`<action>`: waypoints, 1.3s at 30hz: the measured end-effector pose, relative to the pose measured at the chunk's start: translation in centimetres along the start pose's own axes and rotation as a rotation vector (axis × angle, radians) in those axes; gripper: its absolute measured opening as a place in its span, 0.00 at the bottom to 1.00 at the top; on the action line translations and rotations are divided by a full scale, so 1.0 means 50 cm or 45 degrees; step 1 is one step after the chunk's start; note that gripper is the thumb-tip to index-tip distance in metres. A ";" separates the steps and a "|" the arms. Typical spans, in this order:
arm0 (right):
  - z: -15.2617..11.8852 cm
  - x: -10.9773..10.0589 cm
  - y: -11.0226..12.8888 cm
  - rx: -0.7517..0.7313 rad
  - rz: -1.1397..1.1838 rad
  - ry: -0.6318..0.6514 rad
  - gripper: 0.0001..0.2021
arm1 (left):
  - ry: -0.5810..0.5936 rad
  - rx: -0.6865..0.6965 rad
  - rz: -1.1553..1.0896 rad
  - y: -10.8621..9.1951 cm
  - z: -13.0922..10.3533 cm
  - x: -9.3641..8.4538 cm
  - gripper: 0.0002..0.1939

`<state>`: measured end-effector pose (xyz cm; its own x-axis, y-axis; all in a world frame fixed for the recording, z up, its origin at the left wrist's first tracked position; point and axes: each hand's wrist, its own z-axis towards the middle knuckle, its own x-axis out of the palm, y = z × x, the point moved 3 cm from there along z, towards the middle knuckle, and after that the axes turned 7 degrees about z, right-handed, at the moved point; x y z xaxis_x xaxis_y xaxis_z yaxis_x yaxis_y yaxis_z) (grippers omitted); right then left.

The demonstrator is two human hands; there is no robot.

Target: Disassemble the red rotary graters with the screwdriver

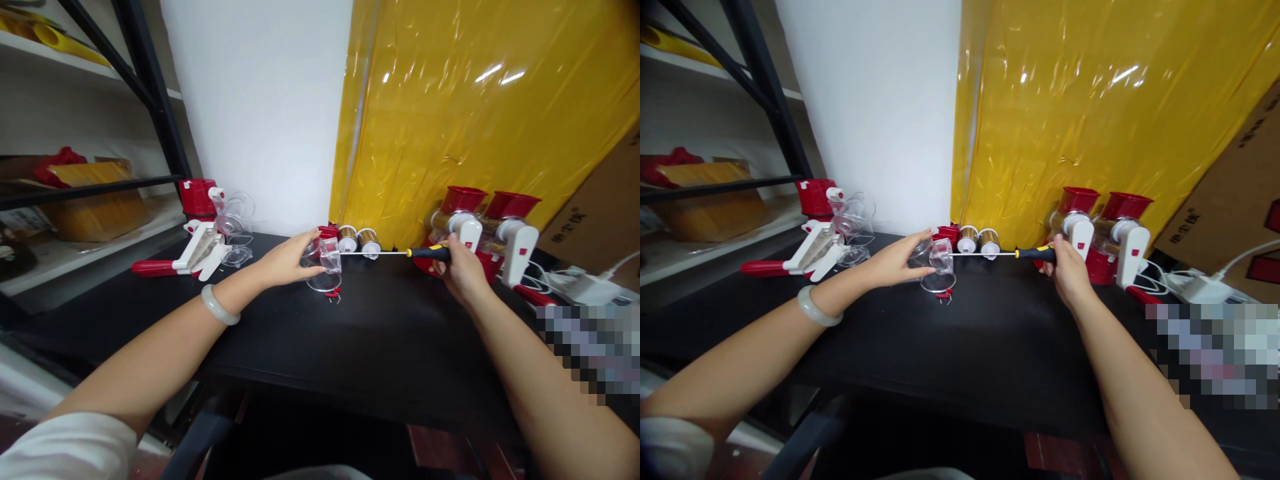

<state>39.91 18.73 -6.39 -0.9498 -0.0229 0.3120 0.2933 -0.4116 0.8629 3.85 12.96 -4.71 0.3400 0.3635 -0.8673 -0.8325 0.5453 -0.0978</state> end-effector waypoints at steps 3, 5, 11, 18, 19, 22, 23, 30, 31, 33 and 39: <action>0.001 -0.003 -0.001 -0.014 0.036 -0.046 0.12 | 0.009 0.010 0.020 -0.004 0.001 -0.001 0.42; -0.001 -0.003 0.001 0.033 0.174 -0.048 0.10 | 0.008 0.009 0.033 -0.007 0.001 -0.003 0.42; -0.001 -0.005 -0.001 0.121 0.139 0.003 0.18 | 0.006 0.020 0.058 -0.007 -0.001 -0.001 0.42; 0.002 -0.008 -0.005 0.072 0.111 -0.033 0.11 | -0.007 0.046 0.057 -0.004 0.000 0.003 0.42; -0.001 -0.006 -0.001 0.097 0.195 -0.006 0.11 | -0.006 0.041 0.057 -0.004 0.001 0.002 0.42; -0.009 0.002 0.009 0.177 0.323 0.095 0.14 | -0.002 0.024 0.066 -0.004 0.001 0.002 0.44; -0.010 0.003 0.009 0.202 0.322 0.107 0.13 | 0.001 0.021 0.070 -0.004 0.001 0.002 0.44; 0.004 -0.006 -0.012 0.142 0.031 -0.054 0.15 | -0.004 0.038 0.076 -0.002 0.001 0.002 0.43; 0.003 -0.007 -0.011 0.131 0.039 -0.057 0.12 | -0.004 0.039 0.074 -0.002 0.001 0.002 0.43; 0.000 -0.006 -0.005 0.140 0.140 -0.021 0.09 | -0.004 0.037 0.072 -0.003 0.001 0.002 0.43; -0.004 -0.003 0.005 0.205 0.237 0.119 0.13 | 0.001 0.037 0.066 -0.003 0.002 0.002 0.42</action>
<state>40.13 18.43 -6.29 -0.8815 -0.1717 0.4398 0.4705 -0.2426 0.8484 4.02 12.98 -4.73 0.2962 0.3915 -0.8712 -0.8362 0.5471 -0.0385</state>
